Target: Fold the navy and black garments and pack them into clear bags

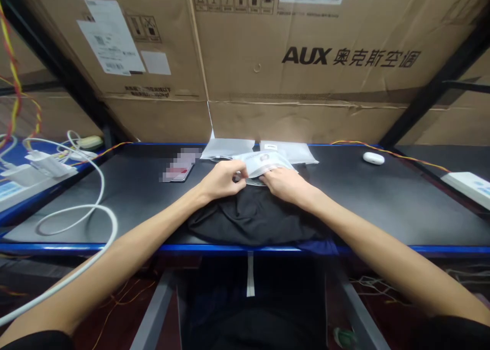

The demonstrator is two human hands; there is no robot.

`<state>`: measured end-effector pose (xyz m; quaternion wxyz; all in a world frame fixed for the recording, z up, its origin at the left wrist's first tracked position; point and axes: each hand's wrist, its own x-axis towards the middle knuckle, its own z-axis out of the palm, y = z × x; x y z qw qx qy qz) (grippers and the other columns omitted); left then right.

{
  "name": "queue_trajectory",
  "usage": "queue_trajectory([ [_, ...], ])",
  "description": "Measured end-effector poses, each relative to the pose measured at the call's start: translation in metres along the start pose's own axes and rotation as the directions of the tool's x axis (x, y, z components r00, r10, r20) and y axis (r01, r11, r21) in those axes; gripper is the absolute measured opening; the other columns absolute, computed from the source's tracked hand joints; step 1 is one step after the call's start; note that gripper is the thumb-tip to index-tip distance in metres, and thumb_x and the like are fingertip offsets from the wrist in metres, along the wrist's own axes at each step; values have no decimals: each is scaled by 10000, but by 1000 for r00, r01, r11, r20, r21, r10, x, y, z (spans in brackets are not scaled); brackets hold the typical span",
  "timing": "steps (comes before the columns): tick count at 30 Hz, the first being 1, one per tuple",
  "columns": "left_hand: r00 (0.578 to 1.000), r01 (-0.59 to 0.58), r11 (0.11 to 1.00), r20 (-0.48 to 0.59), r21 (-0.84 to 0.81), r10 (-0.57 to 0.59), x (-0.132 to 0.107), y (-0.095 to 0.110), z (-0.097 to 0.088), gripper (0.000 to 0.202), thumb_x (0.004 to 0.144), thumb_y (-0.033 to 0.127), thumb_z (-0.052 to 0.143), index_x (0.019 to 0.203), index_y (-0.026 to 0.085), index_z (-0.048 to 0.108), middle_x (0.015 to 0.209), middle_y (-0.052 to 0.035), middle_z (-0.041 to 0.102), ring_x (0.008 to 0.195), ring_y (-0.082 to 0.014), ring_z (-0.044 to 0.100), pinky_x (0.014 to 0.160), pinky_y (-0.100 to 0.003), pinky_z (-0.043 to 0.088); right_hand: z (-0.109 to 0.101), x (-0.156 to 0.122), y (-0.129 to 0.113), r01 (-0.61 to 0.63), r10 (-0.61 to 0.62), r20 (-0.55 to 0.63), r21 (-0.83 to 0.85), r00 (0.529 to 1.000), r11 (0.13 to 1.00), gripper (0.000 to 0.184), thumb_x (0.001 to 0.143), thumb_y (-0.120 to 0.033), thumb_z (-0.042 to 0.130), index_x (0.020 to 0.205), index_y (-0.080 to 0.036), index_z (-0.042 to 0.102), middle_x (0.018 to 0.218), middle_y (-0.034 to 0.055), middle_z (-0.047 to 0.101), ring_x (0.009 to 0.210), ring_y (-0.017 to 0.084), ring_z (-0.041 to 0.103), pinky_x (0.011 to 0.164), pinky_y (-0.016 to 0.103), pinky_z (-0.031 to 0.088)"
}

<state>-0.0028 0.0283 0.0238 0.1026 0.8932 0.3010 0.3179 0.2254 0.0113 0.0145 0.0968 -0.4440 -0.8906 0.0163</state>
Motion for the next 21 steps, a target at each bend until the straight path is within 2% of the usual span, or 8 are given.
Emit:
queue_trajectory([
  [1, 1000, 6, 1000, -5, 2, -6, 0, 0, 0, 125, 725, 103, 566, 785, 182, 641, 821, -19, 702, 755, -154, 652, 685, -249, 534, -1, -5, 0, 0, 0, 2, -34, 1000, 999, 347, 1007, -177, 416, 1306, -149, 590, 1174, 186, 726, 1094, 331, 680, 962, 483, 527],
  [5, 1000, 9, 1000, 15, -7, -9, 0, -3, -3, 135, 711, 93, 569, 775, 186, 643, 817, -17, 700, 754, -155, 653, 685, -247, 523, 1, -13, -2, -9, 12, 17, -176, 1000, 984, 521, 906, -12, 420, 1392, -163, 529, 1247, 162, 703, 1134, 307, 671, 951, 445, 546],
  [9, 999, -16, 1000, 50, 10, 16, 0, -5, -4, 131, 706, 96, 570, 763, 185, 647, 808, -19, 699, 737, -157, 647, 683, -251, 512, 6, -3, -6, -73, 83, 30, -240, 996, 968, 446, 935, -22, 363, 1293, -120, 611, 1203, 203, 714, 1108, 343, 682, 922, 473, 563],
  [11, 999, -19, 1000, 32, 21, 18, 0, -5, -4, 127, 710, 99, 564, 758, 184, 645, 803, -19, 698, 739, -158, 643, 680, -250, 502, 6, -1, -6, -66, 73, 25, -238, 997, 969, 471, 934, -16, 346, 1329, -100, 589, 1245, 209, 700, 1134, 344, 672, 952, 484, 553],
  [13, 1000, -11, 999, 15, 42, 11, 0, -5, -4, 129, 710, 98, 558, 756, 184, 643, 801, -18, 695, 733, -157, 635, 681, -252, 492, 5, -4, -4, -27, 33, 28, -216, 999, 976, 522, 919, -7, 362, 1401, -100, 539, 1294, 194, 684, 1162, 331, 663, 988, 481, 542],
  [16, 1000, 1, 996, 13, 88, -2, 0, -4, -5, 132, 705, 93, 557, 751, 186, 639, 794, -12, 689, 711, -152, 622, 681, -254, 478, 0, -21, 3, 105, -107, -11, -119, 994, 987, 556, 910, -36, 427, 1449, -141, 519, 1405, 156, 633, 1268, 314, 611, 1034, 468, 533],
  [18, 1000, 4, 993, 17, 119, -7, 0, -5, -7, 133, 704, 89, 557, 747, 187, 636, 788, -8, 685, 708, -152, 620, 688, -254, 475, -4, -34, 10, 207, -208, -81, -23, 975, 978, 483, 949, -100, 441, 1404, -178, 582, 1484, 117, 578, 1351, 287, 555, 1081, 452, 511],
  [21, 999, 13, 986, 31, 165, -18, 1, -8, -10, 151, 721, 91, 554, 780, 186, 655, 806, -8, 689, 721, -156, 624, 717, -259, 484, -12, -53, 23, 253, -223, -203, 140, 953, 957, 361, 993, -210, 452, 1252, -242, 702, 1366, 58, 681, 1204, 232, 672, 1053, 404, 541],
])
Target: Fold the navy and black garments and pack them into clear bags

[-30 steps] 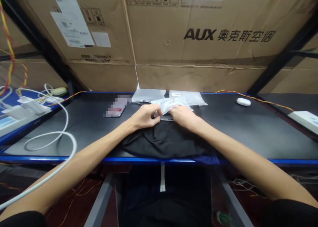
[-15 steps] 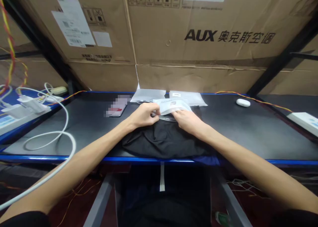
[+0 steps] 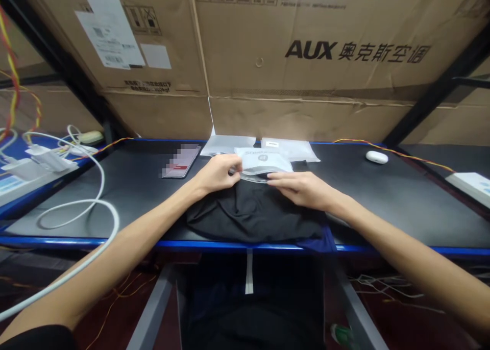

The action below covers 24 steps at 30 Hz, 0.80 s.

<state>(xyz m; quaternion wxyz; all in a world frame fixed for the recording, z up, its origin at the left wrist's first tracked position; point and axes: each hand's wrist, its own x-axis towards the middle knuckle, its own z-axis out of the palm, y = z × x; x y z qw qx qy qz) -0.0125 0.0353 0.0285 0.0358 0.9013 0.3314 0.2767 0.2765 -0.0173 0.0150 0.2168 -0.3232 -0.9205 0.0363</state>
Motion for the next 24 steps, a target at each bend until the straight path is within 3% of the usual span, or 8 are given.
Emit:
queue_trajectory([
  [4, 999, -35, 997, 23, 63, 34, -1, -6, -1, 369, 768, 69, 508, 1027, 200, 735, 996, -33, 726, 850, -181, 664, 799, -283, 509, -14, -14, 17, -78, 79, -187, 15, 979, 997, 306, 980, -296, 525, 1208, -264, 727, 1245, 46, 744, 1131, 247, 701, 1025, 424, 549],
  [7, 996, -64, 992, 62, 111, 58, -2, -8, -1, 559, 781, 34, 465, 1224, 259, 722, 1178, -32, 711, 997, -197, 671, 881, -300, 522, -16, -18, 31, -73, 57, -118, -134, 991, 988, 326, 959, -297, 563, 1246, -240, 706, 1296, 72, 717, 1193, 275, 662, 1030, 452, 534],
  [9, 993, -75, 986, 101, 150, 60, -2, -10, -2, 601, 788, 21, 453, 1264, 279, 713, 1230, -26, 699, 1039, -201, 665, 910, -312, 525, -14, -19, 36, -54, 41, -60, -237, 997, 970, 308, 967, -264, 547, 1223, -218, 714, 1251, 87, 737, 1130, 263, 688, 966, 410, 558],
  [14, 983, -110, 965, 170, 236, 71, 1, -10, -4, 583, 785, -7, 440, 1215, 255, 735, 1226, -29, 707, 1069, -221, 658, 934, -360, 521, -8, -19, 30, 19, -12, 19, -455, 1000, 890, 266, 997, -216, 499, 1097, -170, 741, 1011, 108, 788, 846, 225, 724, 727, 315, 533],
  [17, 983, -138, 943, 158, 303, 93, 2, -3, -3, 506, 786, 2, 467, 1150, 222, 743, 1207, -51, 712, 1090, -253, 653, 939, -402, 512, -7, -18, 23, 51, -24, 58, -514, 998, 856, 268, 1006, -205, 476, 1024, -159, 739, 954, 111, 782, 789, 209, 703, 673, 300, 481],
  [21, 963, -262, 912, 149, 315, 225, 7, 20, 6, 316, 927, 180, 536, 1207, 172, 682, 1222, -95, 697, 1098, -259, 653, 944, -384, 513, -3, -15, 17, 55, -36, 46, -528, 998, 847, 286, 1011, -192, 455, 910, -148, 719, 890, 104, 771, 755, 195, 690, 645, 298, 449],
  [24, 927, -373, 864, 173, 338, 332, 16, 39, 19, 294, 1012, 318, 515, 1208, 152, 658, 1154, -105, 709, 1016, -239, 671, 878, -351, 524, 1, -15, 16, 46, -56, -4, -515, 998, 856, 273, 1002, -188, 470, 868, -157, 705, 857, 94, 767, 738, 188, 687, 651, 295, 445],
])
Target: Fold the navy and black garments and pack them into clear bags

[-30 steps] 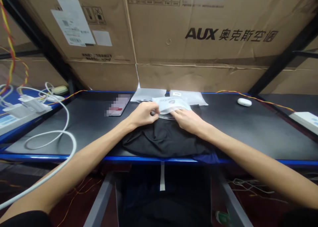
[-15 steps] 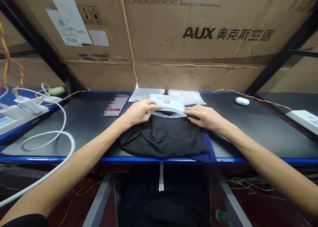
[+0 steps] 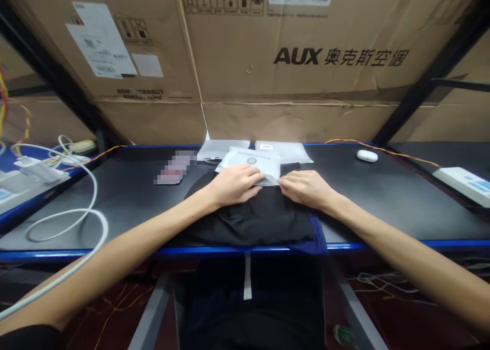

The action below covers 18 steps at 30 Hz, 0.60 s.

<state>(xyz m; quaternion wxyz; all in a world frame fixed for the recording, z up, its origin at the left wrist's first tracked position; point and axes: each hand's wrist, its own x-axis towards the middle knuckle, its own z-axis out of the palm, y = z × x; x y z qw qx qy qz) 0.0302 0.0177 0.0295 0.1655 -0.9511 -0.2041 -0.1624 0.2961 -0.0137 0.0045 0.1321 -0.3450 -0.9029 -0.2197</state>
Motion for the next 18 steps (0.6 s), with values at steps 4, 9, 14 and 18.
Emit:
queue_trajectory([
  [4, 998, -54, 991, -20, 125, 57, 21, 13, 12, 285, 1045, 351, 464, 1078, 167, 679, 1044, -87, 718, 895, -219, 669, 733, -322, 494, 3, -1, -1, -9, 9, -51, 6, 999, 1000, 262, 997, -198, 478, 831, -170, 678, 799, 76, 751, 710, 177, 676, 642, 287, 435],
  [9, 994, -92, 976, -37, 195, 101, 32, 18, 21, 307, 1052, 259, 419, 901, 164, 669, 888, -66, 698, 776, -199, 628, 636, -318, 422, 5, -1, -1, -19, 20, -89, 21, 996, 1000, 254, 961, -158, 472, 765, -189, 631, 728, 44, 717, 647, 154, 639, 594, 273, 395],
  [14, 987, -101, 974, -99, 202, 123, 25, 15, 20, 323, 1055, 224, 411, 831, 154, 633, 821, -65, 667, 743, -186, 600, 654, -321, 427, 4, -1, -1, -28, 35, -109, 65, 993, 997, 226, 934, -138, 483, 753, -200, 604, 729, 34, 704, 648, 147, 619, 592, 266, 380],
  [18, 978, -150, 960, -107, 236, 179, 6, 0, 14, 278, 1043, 216, 445, 854, 162, 641, 808, -52, 653, 745, -182, 596, 679, -315, 453, 2, -4, 4, -32, 52, -141, 140, 989, 990, 227, 915, -119, 478, 735, -211, 582, 704, 20, 670, 631, 145, 588, 598, 263, 384],
])
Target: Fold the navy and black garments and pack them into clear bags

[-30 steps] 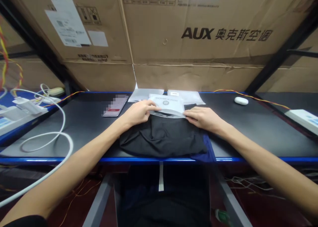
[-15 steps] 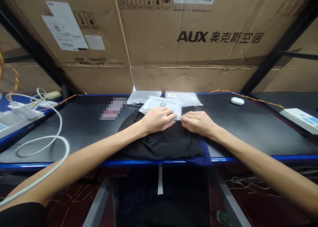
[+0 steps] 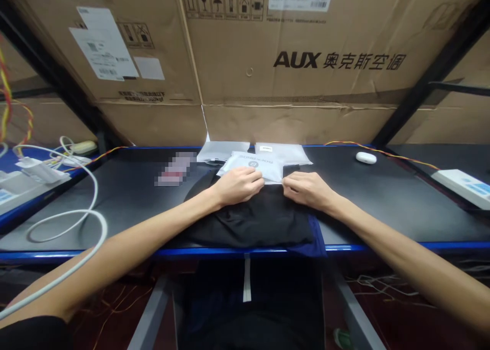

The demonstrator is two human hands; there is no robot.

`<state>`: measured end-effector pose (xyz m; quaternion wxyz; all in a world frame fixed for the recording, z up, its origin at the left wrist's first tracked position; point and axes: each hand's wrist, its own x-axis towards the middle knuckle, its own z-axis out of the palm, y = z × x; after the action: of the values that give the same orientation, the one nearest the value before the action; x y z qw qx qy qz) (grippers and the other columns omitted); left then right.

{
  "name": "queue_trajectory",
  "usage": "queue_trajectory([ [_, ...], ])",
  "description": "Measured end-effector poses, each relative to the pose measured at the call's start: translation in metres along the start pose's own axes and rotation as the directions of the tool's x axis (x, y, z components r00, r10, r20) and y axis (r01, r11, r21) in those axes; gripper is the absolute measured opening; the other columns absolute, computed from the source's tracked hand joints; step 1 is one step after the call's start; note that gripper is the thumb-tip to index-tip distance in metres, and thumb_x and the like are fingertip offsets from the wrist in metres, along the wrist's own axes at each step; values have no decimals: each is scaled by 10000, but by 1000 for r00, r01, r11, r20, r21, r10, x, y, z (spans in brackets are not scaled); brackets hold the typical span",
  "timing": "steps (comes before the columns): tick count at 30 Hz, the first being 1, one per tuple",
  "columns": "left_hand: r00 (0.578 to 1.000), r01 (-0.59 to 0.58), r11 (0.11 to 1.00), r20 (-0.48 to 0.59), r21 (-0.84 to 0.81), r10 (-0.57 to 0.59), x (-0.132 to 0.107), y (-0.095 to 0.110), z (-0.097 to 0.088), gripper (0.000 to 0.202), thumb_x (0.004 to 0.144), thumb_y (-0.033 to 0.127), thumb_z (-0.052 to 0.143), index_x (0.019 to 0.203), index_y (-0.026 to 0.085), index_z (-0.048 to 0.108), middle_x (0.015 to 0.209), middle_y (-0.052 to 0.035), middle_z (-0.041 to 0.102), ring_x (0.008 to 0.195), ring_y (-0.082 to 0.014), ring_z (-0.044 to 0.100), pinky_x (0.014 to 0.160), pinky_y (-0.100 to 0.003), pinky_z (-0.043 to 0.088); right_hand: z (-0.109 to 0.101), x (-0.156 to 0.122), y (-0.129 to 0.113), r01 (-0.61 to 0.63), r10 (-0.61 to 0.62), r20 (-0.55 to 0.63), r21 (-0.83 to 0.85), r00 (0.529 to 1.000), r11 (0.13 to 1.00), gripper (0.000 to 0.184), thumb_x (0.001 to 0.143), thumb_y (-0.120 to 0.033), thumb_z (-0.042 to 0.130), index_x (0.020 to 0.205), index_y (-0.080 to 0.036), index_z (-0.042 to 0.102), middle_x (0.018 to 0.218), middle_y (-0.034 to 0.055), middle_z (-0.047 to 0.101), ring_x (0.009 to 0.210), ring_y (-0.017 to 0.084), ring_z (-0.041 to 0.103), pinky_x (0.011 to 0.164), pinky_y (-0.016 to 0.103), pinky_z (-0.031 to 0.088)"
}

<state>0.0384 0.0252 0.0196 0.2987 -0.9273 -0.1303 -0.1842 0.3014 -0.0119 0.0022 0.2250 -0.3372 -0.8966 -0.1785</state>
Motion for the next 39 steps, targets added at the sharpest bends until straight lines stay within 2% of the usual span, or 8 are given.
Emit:
queue_trajectory([
  [9, 995, 94, 994, 16, 59, -95, -61, -42, -13, 225, 1025, 191, 459, 924, 164, 658, 935, -74, 692, 833, -194, 633, 740, -305, 515, -6, 0, 7, 2, 2, -38, 122, 999, 993, 228, 893, -92, 480, 723, -226, 551, 684, 6, 633, 619, 149, 542, 624, 263, 413],
  [15, 969, 243, 970, 50, -33, -241, -75, -53, -14, 248, 1007, 153, 421, 886, 173, 636, 865, -71, 677, 831, -204, 642, 753, -315, 525, -9, 0, 8, -4, 9, -36, 144, 999, 990, 225, 904, -109, 474, 730, -224, 557, 692, 15, 638, 628, 154, 557, 632, 263, 432],
  [19, 960, 278, 953, 76, -120, -271, -78, -53, -12, 229, 980, 152, 430, 860, 182, 622, 848, -69, 671, 821, -207, 641, 766, -319, 521, -11, 0, 8, -29, 28, 5, 169, 1000, 985, 226, 904, -119, 469, 730, -229, 565, 700, 22, 645, 634, 163, 569, 636, 270, 441],
  [24, 951, 297, 952, 111, -80, -287, -75, -51, -14, 179, 952, 135, 460, 876, 183, 615, 843, -63, 660, 825, -206, 644, 759, -311, 526, -11, 0, 8, -36, 34, 13, 171, 999, 985, 228, 910, -123, 467, 728, -230, 552, 700, 24, 641, 636, 163, 569, 641, 270, 439],
  [28, 952, 299, 951, 100, -80, -291, -61, -44, -17, 197, 927, 112, 482, 1048, 159, 631, 1059, -118, 686, 1002, -251, 653, 861, -362, 551, -11, 0, 7, -24, 21, 17, 150, 1000, 988, 240, 938, -137, 445, 743, -226, 553, 711, 26, 637, 640, 158, 557, 637, 267, 437],
  [32, 960, 274, 949, 96, -158, -262, -37, -35, -12, 498, 875, 93, 563, 1368, 155, 533, 1405, -171, 577, 1287, -300, 561, 1056, -433, 498, -12, 0, 7, -26, 23, 23, 148, 999, 989, 255, 958, -151, 428, 759, -222, 570, 744, 40, 657, 673, 164, 578, 657, 270, 457],
  [34, 964, 252, 955, 128, -154, -234, -25, -32, -6, 616, 846, 79, 593, 1446, 160, 480, 1490, -172, 520, 1359, -311, 512, 1097, -442, 471, -12, 0, 7, -24, 22, 20, 145, 1000, 989, 252, 964, -159, 430, 775, -220, 586, 770, 52, 679, 695, 170, 599, 672, 275, 472],
  [39, 950, 287, 948, 166, -136, -264, -11, -30, 6, 563, 822, 62, 574, 1370, 189, 590, 1342, -106, 672, 1200, -273, 647, 920, -374, 558, -13, -1, 6, -34, 42, -46, 153, 998, 988, 223, 961, -177, 462, 833, -223, 639, 769, 43, 714, 684, 171, 644, 664, 280, 498],
])
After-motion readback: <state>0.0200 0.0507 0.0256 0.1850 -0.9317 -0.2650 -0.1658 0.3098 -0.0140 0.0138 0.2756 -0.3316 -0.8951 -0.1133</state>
